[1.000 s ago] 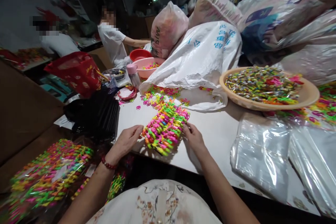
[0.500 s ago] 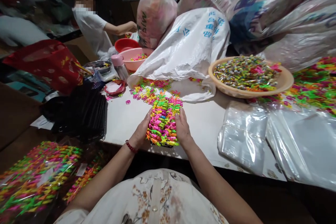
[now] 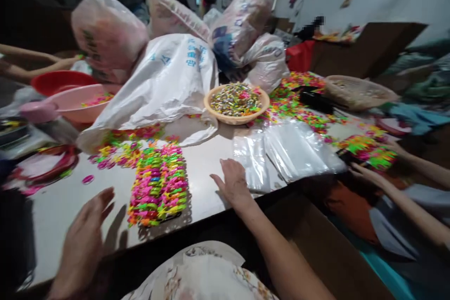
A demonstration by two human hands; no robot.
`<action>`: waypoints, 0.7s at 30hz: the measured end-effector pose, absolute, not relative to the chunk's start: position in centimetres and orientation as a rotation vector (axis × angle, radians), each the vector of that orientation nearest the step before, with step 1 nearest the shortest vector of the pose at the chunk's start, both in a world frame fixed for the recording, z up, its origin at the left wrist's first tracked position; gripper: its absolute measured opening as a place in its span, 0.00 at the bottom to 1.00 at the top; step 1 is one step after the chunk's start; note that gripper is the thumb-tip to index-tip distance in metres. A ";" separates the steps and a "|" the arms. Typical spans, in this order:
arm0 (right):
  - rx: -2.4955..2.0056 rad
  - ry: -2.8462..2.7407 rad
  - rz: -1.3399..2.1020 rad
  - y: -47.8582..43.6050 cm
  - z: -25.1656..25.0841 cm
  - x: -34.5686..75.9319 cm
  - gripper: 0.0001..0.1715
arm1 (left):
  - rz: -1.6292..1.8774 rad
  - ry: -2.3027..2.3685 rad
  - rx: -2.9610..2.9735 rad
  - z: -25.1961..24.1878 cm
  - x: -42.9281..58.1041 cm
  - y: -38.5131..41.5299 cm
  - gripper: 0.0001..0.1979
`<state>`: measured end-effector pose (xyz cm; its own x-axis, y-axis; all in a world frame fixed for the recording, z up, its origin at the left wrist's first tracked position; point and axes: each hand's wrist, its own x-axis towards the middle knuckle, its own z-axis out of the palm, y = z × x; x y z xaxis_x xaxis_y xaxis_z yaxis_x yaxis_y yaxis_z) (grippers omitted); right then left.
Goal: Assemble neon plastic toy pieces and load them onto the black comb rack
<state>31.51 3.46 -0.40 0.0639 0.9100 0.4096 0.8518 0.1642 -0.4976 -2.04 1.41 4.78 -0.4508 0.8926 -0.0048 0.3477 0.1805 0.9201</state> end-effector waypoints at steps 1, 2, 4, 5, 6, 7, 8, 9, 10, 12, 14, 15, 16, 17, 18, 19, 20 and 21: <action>-1.786 -1.761 -0.031 2.7 -0.5 33.9 0.32 | 1.254 1.959 1.072 5.6 -2.1 0.8 0.20; -1.909 -1.730 -0.127 2.0 -0.6 36.1 0.33 | 1.227 1.985 1.070 6.5 -1.9 0.2 0.18; -2.134 -1.657 -0.201 1.2 -1.0 39.4 0.33 | 1.220 2.024 1.094 7.9 -1.3 -0.7 0.15; -2.209 -1.637 -0.204 1.1 -1.3 40.4 0.31 | 1.218 2.017 1.133 8.3 -0.8 -0.9 0.15; -2.254 -1.631 -0.203 1.1 -1.6 41.1 0.29 | 1.219 1.990 1.174 8.5 -0.3 -1.0 0.15; -2.273 -1.637 -0.212 1.2 -1.9 41.5 0.26 | 1.212 1.941 1.226 8.6 0.3 -1.0 0.16; -2.273 -1.649 -0.233 1.4 -2.1 41.6 0.23 | 1.188 1.871 1.294 8.5 0.9 -0.9 0.16; -2.260 -1.666 -0.258 1.6 -2.4 41.7 0.21 | 1.143 1.781 1.376 8.3 1.6 -0.8 0.18; -2.240 -1.683 -0.278 1.9 -2.5 41.7 0.19 | 1.073 1.679 1.460 8.1 2.4 -0.6 0.19; -2.186 -1.706 -0.289 2.5 -2.8 42.0 0.19 | 0.860 1.479 1.609 7.9 4.2 -0.4 0.21; -2.118 -1.735 -0.272 3.3 -2.9 42.6 0.23 | 0.595 1.292 1.713 8.1 6.6 -0.6 0.22; -2.081 -1.757 -0.256 3.7 -2.9 43.1 0.25 | 0.471 1.202 1.757 8.4 7.9 -0.7 0.21; -2.043 -1.779 -0.239 4.1 -2.9 43.5 0.26 | 0.361 1.116 1.800 8.7 9.2 -0.7 0.20; -2.006 -1.799 -0.220 4.4 -2.9 43.9 0.25 | 0.272 1.039 1.841 9.0 10.6 -0.8 0.19; -1.975 -1.813 -0.202 4.7 -2.8 44.2 0.22 | 0.199 0.974 1.872 9.3 12.0 -0.6 0.19; -1.955 -1.811 -0.189 5.0 -2.8 44.4 0.20 | 0.150 0.929 1.889 9.5 13.4 -0.4 0.18; -1.943 -1.798 -0.181 5.1 -2.7 44.5 0.18 | 0.125 0.901 1.892 9.5 14.8 0.1 0.19; -1.940 -1.774 -0.177 5.2 -2.6 44.5 0.18 | 0.127 0.896 1.884 9.4 16.3 0.8 0.19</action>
